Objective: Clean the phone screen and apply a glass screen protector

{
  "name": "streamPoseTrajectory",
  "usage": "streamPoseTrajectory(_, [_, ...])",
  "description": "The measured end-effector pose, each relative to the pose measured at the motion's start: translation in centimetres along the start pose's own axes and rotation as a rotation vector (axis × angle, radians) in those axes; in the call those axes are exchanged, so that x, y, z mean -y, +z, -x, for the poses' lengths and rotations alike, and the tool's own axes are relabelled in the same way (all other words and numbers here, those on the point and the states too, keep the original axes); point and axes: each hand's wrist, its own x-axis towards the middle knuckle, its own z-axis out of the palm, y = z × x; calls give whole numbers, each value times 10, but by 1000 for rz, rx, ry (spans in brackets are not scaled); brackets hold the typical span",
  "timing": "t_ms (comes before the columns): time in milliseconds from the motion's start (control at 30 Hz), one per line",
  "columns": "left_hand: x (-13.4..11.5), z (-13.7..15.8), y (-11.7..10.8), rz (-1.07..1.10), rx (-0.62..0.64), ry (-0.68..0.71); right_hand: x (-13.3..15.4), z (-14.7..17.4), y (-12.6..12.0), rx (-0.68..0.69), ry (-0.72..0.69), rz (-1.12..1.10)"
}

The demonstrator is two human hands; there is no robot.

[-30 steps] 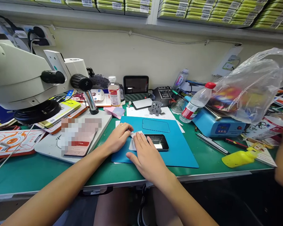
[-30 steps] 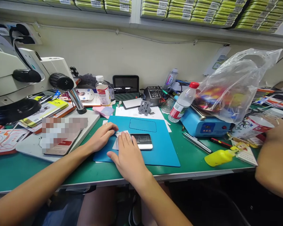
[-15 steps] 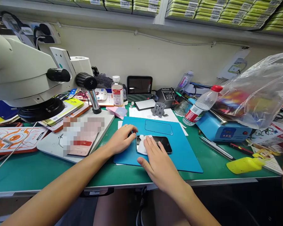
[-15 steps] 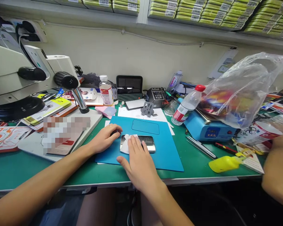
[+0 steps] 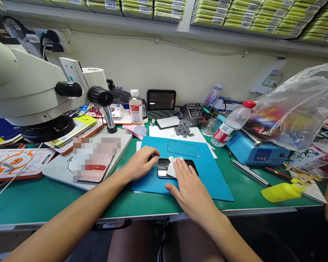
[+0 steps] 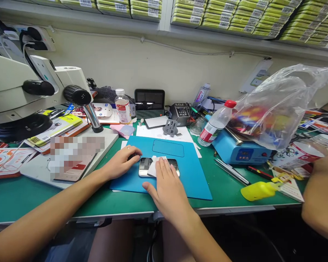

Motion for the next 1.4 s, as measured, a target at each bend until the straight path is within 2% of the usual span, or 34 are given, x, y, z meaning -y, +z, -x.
streamPoseTrajectory(200, [-2, 0, -1, -8, -15, -5, -11, 33, 10, -83, -32, 32])
streamPoseTrajectory(433, [-4, -1, 0, -15, -15, -10, -18, 7, 5, -80, 13, 17])
streamPoseTrajectory(600, [-3, -1, 0, -24, -29, -21, -22, 37, 15, -156, -37, 23])
streamPoseTrajectory(667, [-3, -1, 1, -27, -12, -11, -27, 41, 15, -139, -37, 24])
streamPoseTrajectory(867, [-6, 2, 0, -55, 100, 81, -30, 14, 5, -44, 123, 15])
streamPoseTrajectory(933, [-7, 2, -2, -56, 133, 105, -28, 23, 9, -77, 131, 11])
streamPoseTrajectory(1000, [-7, 2, -2, -51, 140, 120, -27, 38, 14, -128, 79, 25])
streamPoseTrajectory(1100, [-4, 0, 0, -45, 111, 118, -30, 42, 14, -114, 36, 43])
streamPoseTrajectory(1233, [1, -1, 3, -17, 43, 77, -31, 17, 5, -25, 101, 38])
streamPoseTrajectory(1400, [1, 0, 2, 11, 5, 24, -22, 23, 8, -73, 125, 21])
